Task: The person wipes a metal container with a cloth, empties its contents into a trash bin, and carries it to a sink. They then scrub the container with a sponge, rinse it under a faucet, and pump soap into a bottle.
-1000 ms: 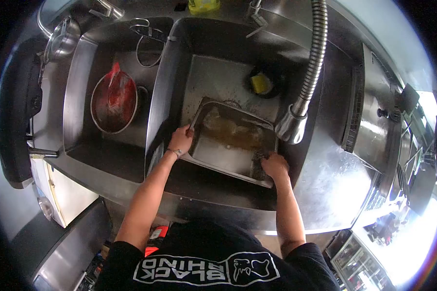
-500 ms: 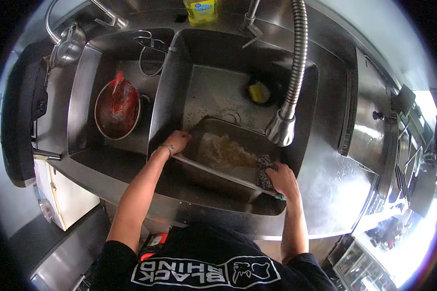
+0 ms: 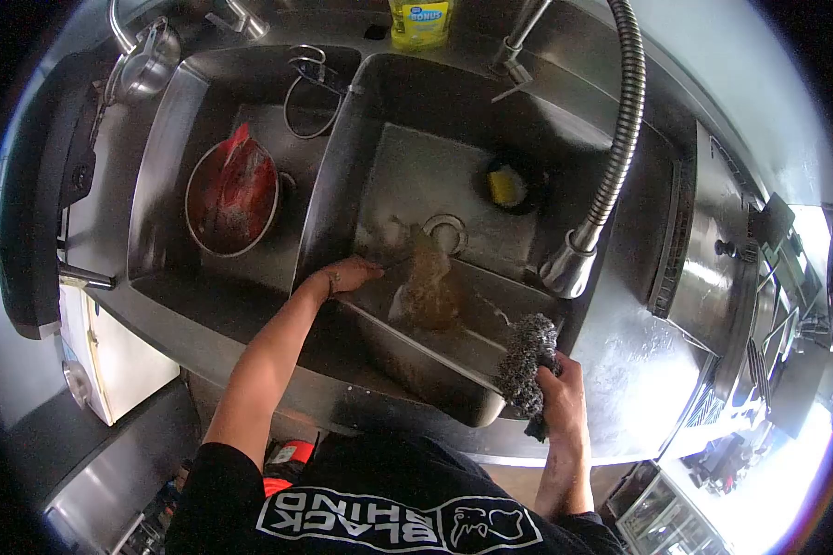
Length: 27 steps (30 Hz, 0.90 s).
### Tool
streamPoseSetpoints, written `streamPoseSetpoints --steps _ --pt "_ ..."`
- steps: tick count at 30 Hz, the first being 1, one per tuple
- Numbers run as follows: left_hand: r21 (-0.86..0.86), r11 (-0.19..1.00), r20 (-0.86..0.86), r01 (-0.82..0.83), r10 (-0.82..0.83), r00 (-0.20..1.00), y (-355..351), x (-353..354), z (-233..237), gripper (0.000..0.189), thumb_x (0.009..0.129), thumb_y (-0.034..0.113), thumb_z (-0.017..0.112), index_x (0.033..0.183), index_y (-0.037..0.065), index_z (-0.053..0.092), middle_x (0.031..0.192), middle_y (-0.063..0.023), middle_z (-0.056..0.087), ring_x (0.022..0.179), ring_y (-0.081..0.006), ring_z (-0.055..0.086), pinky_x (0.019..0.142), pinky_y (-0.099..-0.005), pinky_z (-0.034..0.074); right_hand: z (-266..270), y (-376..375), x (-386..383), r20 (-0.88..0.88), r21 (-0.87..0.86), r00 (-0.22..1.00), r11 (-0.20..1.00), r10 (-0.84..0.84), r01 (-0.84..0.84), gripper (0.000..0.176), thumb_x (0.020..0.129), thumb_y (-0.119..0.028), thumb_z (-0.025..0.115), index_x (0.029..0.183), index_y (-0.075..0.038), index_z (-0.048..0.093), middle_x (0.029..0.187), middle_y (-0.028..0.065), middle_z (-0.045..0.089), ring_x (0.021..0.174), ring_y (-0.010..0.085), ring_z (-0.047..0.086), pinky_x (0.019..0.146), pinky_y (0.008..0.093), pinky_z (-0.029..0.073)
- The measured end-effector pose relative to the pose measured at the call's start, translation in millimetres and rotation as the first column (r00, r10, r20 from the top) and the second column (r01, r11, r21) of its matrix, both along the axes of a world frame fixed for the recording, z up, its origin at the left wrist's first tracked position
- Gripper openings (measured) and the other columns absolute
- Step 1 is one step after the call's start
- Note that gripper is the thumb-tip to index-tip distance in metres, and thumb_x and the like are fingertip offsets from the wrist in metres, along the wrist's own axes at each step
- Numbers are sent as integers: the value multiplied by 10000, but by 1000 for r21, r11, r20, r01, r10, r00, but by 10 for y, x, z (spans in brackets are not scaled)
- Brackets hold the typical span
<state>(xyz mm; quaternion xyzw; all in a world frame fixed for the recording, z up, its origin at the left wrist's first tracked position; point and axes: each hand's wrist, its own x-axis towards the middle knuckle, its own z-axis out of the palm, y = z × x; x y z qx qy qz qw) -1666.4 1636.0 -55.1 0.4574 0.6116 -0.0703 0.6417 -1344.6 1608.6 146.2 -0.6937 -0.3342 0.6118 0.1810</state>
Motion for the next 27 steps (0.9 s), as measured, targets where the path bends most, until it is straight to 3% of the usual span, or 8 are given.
streamPoseSetpoints --steps 3,6,15,17,21,24,26,27 --pt "-13 1000 -15 2 -2 1000 -49 -29 -178 436 882 382 426 1219 114 498 1289 -112 440 1202 -266 394 987 -371 320 160 0 -98 -20 7 993 993 -120 120 250 727 -28 468 919 82 583 739 63 611 613 87 543 552 219 432" --pt "-82 991 34 -109 112 993 -50 2 -196 440 865 385 455 1218 127 501 1297 -96 436 1205 -258 393 989 -370 317 298 8 -167 -87 44 987 989 -139 143 239 723 -21 455 902 76 581 732 42 596 599 76 524 542 208 419" --pt "-7 998 137 56 -55 989 -148 54 -631 455 866 411 439 1264 191 452 1361 -47 360 1230 -251 363 988 -379 324 330 60 -259 -152 150 978 975 -144 167 227 719 -43 479 885 78 576 730 52 590 601 88 518 555 213 416" --pt "-195 979 88 -67 86 992 -61 128 -249 470 864 443 429 1275 215 436 1371 -34 344 1240 -250 347 995 -397 320 405 76 -317 -103 137 978 971 -184 197 235 719 -42 479 897 85 565 741 55 591 612 95 523 566 220 421" --pt "-107 994 157 34 -17 987 -143 54 -671 484 857 462 437 1270 209 443 1362 -32 357 1248 -260 334 996 -414 318 451 58 -352 -104 137 977 970 -185 199 236 722 -40 478 906 86 557 749 51 588 629 96 524 583 221 421" --pt "-81 996 189 46 -30 981 -53 105 -322 473 862 455 436 1261 201 455 1349 -39 377 1240 -245 349 996 -399 319 421 23 -346 -132 159 971 963 -199 219 230 725 -40 482 908 78 557 748 42 582 635 92 514 593 219 415" --pt "-258 956 19 -136 146 989 22 205 47 440 880 426 415 1246 189 473 1328 -49 405 1226 -208 374 996 -362 322 423 10 -368 -118 176 970 957 -214 232 210 728 -44 487 890 65 564 733 29 575 628 82 497 583 212 400" --pt "-259 956 21 -136 147 989 -21 168 -209 440 880 426 415 1246 189 473 1328 -49 405 1226 -208 374 996 -362 322 421 13 -363 -115 175 970 957 -213 231 210 728 -44 487 890 65 564 733 29 575 628 82 497 583 212 400"
